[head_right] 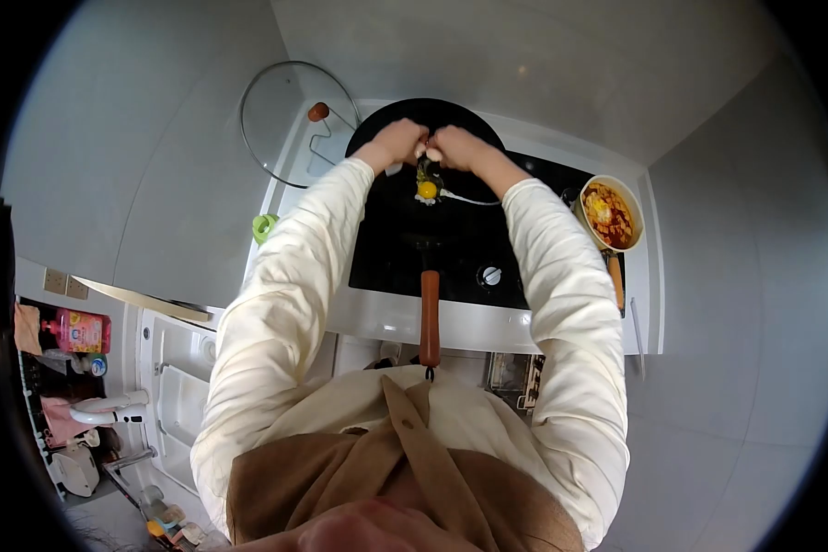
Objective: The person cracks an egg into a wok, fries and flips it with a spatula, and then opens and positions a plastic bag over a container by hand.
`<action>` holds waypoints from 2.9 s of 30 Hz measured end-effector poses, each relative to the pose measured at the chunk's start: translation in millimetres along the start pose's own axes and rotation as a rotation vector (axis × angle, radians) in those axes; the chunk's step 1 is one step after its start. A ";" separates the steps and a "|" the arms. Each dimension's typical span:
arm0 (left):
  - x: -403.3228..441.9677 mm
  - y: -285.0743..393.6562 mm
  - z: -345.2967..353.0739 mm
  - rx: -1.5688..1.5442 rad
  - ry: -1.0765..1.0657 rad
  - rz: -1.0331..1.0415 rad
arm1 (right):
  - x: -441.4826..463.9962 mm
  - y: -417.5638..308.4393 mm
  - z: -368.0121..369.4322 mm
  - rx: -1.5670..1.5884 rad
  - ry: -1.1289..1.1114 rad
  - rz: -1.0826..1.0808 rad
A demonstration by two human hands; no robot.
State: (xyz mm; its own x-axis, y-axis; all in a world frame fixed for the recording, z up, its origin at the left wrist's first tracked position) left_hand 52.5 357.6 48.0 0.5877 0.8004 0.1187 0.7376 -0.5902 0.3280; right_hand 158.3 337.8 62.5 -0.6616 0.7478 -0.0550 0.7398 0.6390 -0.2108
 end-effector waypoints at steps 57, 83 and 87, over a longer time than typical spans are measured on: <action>-42.1 66.3 -149.3 0.011 0.309 0.364 | -57.8 -53.6 -132.9 -0.276 0.623 0.013; -31.8 57.9 -157.6 -0.020 0.324 0.331 | -69.5 -47.3 -141.7 -0.362 0.593 0.130; -28.9 39.3 -100.4 -0.116 0.252 0.209 | -75.3 -43.2 -121.6 -0.243 0.537 0.189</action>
State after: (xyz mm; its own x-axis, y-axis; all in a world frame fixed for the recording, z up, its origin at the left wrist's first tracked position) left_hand 31.2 321.7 151.5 0.6107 0.6726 0.4179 0.5584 -0.7400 0.3750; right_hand 191.0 275.8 194.4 -0.4088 0.7983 0.4423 0.8868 0.4620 -0.0141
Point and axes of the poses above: each hand's wrist, its own x-axis towards the middle knuckle, its own z-axis out of the palm, y = z × x, the point moved 5 cm from there along x, towards the middle knuckle, and after that the axes turned 3 degrees about -x, right-handed, at the moved point
